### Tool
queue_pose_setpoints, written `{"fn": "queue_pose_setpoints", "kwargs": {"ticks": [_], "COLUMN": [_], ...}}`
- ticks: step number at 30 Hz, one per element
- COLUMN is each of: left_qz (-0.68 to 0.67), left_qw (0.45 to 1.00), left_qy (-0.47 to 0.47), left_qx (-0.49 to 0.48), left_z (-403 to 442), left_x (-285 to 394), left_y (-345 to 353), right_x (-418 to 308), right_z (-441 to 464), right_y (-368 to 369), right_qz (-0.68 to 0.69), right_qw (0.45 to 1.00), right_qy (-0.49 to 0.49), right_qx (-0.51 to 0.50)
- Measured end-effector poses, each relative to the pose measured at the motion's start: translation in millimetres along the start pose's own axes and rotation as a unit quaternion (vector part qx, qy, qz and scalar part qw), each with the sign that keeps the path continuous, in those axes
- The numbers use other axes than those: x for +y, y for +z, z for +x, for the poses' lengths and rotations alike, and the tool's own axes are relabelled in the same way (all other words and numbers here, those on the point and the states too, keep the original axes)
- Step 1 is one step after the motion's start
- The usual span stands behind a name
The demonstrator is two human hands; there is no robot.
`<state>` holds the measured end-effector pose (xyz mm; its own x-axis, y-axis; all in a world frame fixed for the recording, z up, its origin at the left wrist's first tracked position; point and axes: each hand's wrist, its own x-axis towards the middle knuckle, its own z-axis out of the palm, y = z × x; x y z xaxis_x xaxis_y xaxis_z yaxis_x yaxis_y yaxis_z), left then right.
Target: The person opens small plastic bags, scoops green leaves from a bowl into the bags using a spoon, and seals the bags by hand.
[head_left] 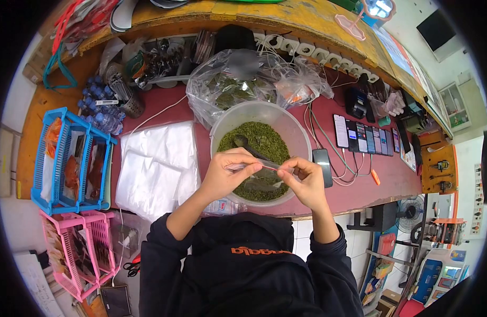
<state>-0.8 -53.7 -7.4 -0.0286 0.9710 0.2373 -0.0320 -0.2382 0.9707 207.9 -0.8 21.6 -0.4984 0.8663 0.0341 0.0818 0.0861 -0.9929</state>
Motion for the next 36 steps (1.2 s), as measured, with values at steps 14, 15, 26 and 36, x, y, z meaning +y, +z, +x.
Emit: {"fn": "queue_pose_setpoints", "kwargs": {"ticks": [14,15,26,36], "left_qz": [0.066,0.081,-0.052,-0.145], "left_qw": [0.995,0.994,0.997,0.979], "left_qy": [0.065,0.071,-0.040,-0.138], "left_qx": [0.022,0.032,0.027,-0.045], "left_z": [-6.5,-7.4,-2.7,-3.4], "left_x": [12.3,14.3,9.2,-16.1], "left_y": [11.8,9.2,-11.1,-5.3], "right_x": [-1.2,-3.1,-18.8,-6.8], "right_z": [-4.6,-7.2,48.0,46.0], "right_y": [17.4,14.1,-16.1,29.5], "right_qz": [-0.090,-0.089,-0.061,-0.340], "right_qw": [0.990,0.989,0.754,0.900], "right_qy": [-0.106,-0.116,-0.428,-0.267], "right_qx": [0.011,0.020,0.495,-0.061]}}
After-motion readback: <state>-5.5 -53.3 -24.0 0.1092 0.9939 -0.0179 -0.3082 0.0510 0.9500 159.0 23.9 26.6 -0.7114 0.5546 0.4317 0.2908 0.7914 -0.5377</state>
